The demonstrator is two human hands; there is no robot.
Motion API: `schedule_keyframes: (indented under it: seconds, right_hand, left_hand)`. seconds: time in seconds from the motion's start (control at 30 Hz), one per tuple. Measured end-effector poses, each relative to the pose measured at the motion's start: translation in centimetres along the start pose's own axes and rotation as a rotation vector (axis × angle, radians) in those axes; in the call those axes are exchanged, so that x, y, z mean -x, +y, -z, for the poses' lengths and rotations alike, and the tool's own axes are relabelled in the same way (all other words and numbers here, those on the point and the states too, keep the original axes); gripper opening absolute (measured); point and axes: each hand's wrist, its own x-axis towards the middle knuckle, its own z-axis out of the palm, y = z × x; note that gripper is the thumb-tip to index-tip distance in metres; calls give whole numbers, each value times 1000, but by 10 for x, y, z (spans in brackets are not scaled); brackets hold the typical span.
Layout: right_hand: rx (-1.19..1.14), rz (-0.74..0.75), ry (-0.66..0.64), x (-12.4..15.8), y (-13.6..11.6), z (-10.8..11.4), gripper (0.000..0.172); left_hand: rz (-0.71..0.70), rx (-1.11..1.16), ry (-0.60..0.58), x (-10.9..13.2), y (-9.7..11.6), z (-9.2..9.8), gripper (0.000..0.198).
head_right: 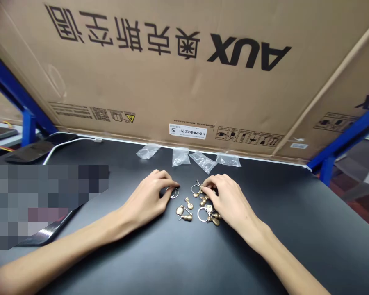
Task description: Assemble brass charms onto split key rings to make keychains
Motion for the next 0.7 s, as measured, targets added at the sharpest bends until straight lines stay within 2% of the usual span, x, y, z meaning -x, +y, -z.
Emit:
schedule_keyframes:
  seconds: [0.1,0.2,0.3,0.43,0.57,0.7]
  right_hand:
    - [-41,-19,10,-1,0,5,20]
    - [-186,-49,13,-1,-5,10,22]
    - [-362,-63,-28,1,-14,13,22]
    - [-520,-43,-103,5,-26,13,23]
    - [-550,-13,-145,8,-32,15,21]
    - [-549,-18,-56,8,-32,17,20]
  left_hand:
    - [1,2,6,0,0,0,30]
    - [-52,41,62,0,1,1,27]
    - [-153,132,113,1,4,2,30]
    - [-223,272,98,3,9,2,35]
    - [-214,339,88,3,13,5,15]
    - [-138,376,185,1,15,8,8]
